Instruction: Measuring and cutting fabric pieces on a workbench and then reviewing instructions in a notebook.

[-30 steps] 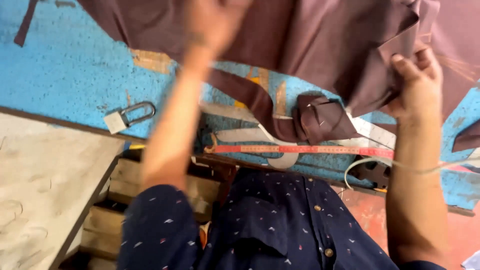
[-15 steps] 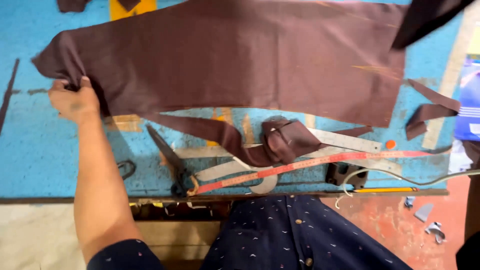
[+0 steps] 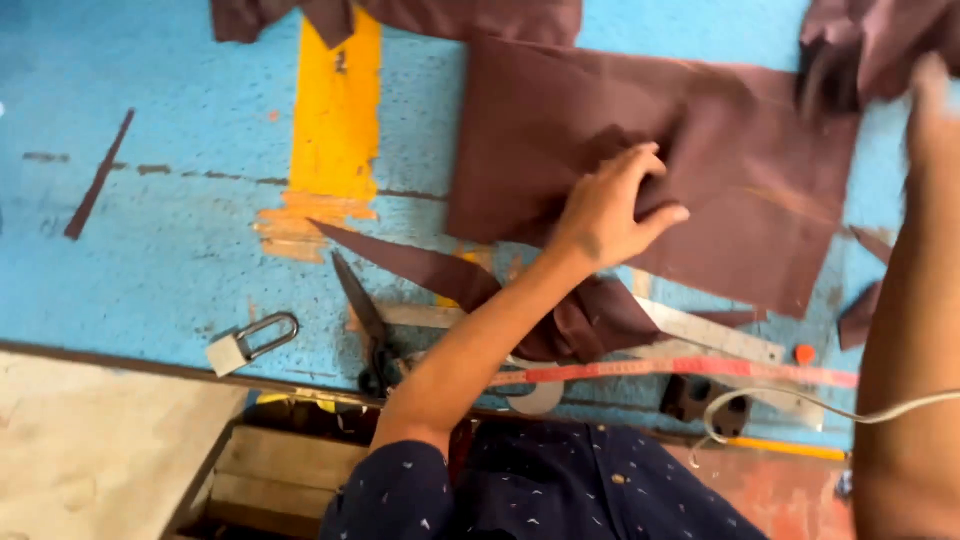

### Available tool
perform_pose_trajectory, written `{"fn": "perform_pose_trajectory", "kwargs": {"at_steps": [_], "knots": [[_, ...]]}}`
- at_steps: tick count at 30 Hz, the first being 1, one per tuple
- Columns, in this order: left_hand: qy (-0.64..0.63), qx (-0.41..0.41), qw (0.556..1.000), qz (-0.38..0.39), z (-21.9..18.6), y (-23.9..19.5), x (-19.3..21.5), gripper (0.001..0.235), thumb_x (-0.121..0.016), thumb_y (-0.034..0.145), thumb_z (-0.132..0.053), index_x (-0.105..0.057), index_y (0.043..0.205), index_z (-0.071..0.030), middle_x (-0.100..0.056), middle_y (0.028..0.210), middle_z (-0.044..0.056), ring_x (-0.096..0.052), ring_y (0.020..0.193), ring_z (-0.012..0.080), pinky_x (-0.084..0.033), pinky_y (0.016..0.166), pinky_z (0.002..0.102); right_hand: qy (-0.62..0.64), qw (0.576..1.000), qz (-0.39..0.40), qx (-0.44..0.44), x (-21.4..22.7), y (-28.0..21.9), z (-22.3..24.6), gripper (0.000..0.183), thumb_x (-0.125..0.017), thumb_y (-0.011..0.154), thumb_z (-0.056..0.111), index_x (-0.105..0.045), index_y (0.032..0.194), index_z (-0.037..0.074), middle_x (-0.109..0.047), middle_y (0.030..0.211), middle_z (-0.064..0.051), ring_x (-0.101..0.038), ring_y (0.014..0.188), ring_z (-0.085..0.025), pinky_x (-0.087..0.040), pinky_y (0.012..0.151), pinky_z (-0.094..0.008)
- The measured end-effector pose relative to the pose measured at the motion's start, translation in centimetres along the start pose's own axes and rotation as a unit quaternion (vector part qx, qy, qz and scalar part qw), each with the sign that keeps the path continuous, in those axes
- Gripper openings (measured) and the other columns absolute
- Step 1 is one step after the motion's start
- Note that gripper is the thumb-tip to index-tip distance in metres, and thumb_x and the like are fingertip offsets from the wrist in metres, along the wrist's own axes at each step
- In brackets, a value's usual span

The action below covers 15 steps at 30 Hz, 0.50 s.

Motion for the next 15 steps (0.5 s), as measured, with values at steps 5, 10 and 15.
{"fn": "perform_pose_trajectory", "kwargs": {"at_steps": [5, 10, 15], "knots": [[-0.008, -0.016, 1.0, -0.003, 7.2, 5.9, -0.2, 0.041, -0.07, 0.087, -0.043, -0.056, 0.11, -0.012, -0.068, 0.103, 0.012, -0.065, 0.1, 0.0323, -0.048, 0.092, 0.042, -0.085, 0.928, -0.018, 0.363, -6.0, -5.8, -8.2, 0.052, -0.076, 0.118, 0.037, -0.056, 0.141, -0.005, -0.062, 0.114, -0.017, -0.056, 0.096, -0.029, -0.047, 0.086, -0.044], [0.31, 0.115, 0.94, -0.077, 17.5, 14.4, 1.3, 0.06, -0.075, 0.088, -0.045, -0.054, 0.141, -0.026, -0.049, 0.155, 0.002, -0.047, 0.144, 0.0238, -0.042, 0.11, 0.057, -0.34, 0.853, -0.046, 0.393, -10.8, -13.5, -3.4, 0.105, -0.057, 0.088, 0.071, -0.039, 0.162, -0.001, -0.054, 0.151, -0.028, -0.052, 0.125, -0.049, -0.041, 0.094, -0.061], [0.322, 0.184, 0.927, -0.058, 20.3, 13.9, 4.2, 0.059, -0.048, 0.098, -0.052, -0.047, 0.147, -0.019, -0.068, 0.133, 0.005, -0.058, 0.128, 0.0242, -0.039, 0.109, 0.056, -0.325, 0.831, -0.011, 0.451, -12.6, -11.1, -4.8, 0.048, -0.06, 0.101, 0.044, -0.056, 0.13, 0.007, -0.062, 0.108, -0.02, -0.061, 0.098, -0.042, -0.051, 0.075, -0.054]]}}
Point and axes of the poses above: each hand's wrist, its own y-axis towards the middle knuckle, its own x-axis out of the back of the hand, z = x × y, the point moved 2 cm from there along y, towards the middle knuckle
